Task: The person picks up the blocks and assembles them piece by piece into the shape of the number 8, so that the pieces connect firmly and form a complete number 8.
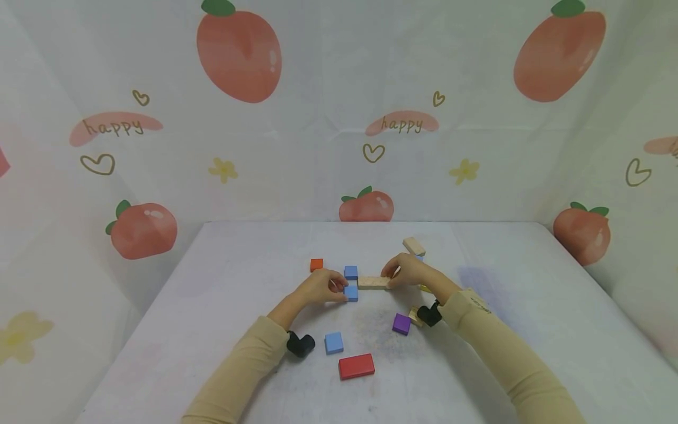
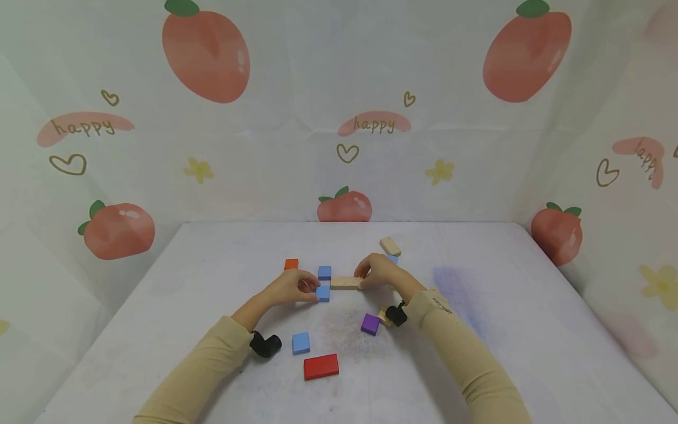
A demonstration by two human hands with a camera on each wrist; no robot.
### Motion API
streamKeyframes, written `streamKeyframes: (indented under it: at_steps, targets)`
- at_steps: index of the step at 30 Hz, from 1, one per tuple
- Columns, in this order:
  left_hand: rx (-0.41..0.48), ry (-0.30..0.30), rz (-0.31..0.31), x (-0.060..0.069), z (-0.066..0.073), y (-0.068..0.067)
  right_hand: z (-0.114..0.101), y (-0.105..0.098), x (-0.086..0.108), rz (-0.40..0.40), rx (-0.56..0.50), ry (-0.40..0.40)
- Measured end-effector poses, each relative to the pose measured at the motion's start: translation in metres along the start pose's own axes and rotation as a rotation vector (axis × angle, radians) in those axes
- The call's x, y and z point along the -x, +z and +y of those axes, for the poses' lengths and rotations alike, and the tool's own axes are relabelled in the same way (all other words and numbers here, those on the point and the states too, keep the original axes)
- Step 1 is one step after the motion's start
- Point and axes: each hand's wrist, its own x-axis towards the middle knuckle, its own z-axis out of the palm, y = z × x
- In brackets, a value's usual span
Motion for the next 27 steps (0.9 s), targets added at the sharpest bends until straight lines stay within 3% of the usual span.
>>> streamKeyframes:
  at_steps: [8, 27]
  targets:
    - [-0.009, 0.020, 0.015, -0.0007, 0.0005, 0.0008, -0.0012, -0.0015, 0.0029, 0.005, -0.008, -0.056]
    - [0.008, 0.020, 0.013, -0.0017, 0.0002, 0.0022, -0.0007, -0.0012, 0.0026, 0.005, -0.008, -0.057]
